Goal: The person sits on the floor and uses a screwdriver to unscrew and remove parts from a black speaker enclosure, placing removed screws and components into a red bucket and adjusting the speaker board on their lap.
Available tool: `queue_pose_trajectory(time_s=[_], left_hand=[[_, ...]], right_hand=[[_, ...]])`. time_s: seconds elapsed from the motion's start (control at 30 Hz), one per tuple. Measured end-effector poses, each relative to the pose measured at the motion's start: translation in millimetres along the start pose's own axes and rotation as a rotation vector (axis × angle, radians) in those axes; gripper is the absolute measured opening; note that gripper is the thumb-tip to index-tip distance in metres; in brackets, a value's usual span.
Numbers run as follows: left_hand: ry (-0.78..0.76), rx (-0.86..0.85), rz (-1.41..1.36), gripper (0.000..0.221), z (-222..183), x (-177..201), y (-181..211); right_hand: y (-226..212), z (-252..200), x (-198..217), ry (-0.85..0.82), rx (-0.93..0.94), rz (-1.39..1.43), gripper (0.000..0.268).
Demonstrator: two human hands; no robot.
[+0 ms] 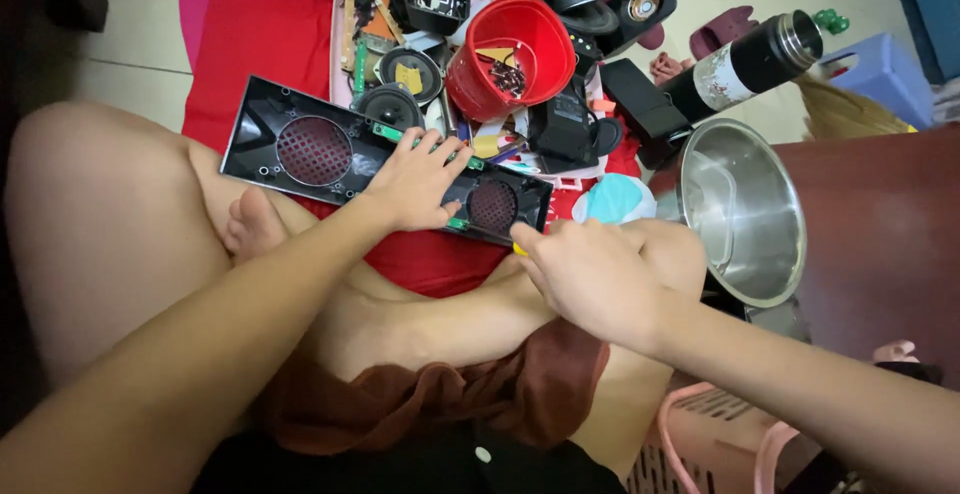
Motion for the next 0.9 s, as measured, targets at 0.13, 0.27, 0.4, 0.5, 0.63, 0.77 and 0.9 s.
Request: queue_pose_trajectory(time_s=[0.13,0.27,0.4,0.5,0.63,0.77,0.9], left_hand=[[0.006,0.013,-0.01,0.068,-0.5,-7.3,-2.3],[0.01,0.023,-0.006,0.07,-1.4,-3.2,-0.4],[0.019,0.017,0.006,0.07,-4.2,-0.5,1.1],[0.012,0.005,0.019,0.069,-4.3,3.2,2.7],[0.007,-0.001,0.014,0.066,-5.3,-2.5,-0.4],[0.06,0.008,-0.039,0.063,-4.1,9.0,1.3],[0.281,-0.154,-0.224,0.053,-8.1,41.3,21.3]], right_hand=[[13.0,10.4,0.1,-0.089,-0.297,0.223,0.024],[8.7,11.8,-6.1,-0.078,-0.531,0.312,0.023],[36.3,4.9,-54.8,-0.096,-0.832,0.437,0.017],[32.0,-16.4,-17.7,-0.067,-1.104,1.101,0.015],[34.0,-43.5,-19.8,-0.075,-1.119,1.327,0.016],[56.6,-58.6,-41.4,0.123,-1.091,1.556,0.029],[83.5,-62.4,-75.1,0.313,-0.945,1.514,0.025]])
Point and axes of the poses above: each hand's wrist, its own z-axis towards the middle knuckle, its own x-axis out of the back of the hand, y = z × x, the point moved 4 cm from there along z, towards the middle knuckle, and after that the axes turned 11 degrees about y, right-handed, at the moved point
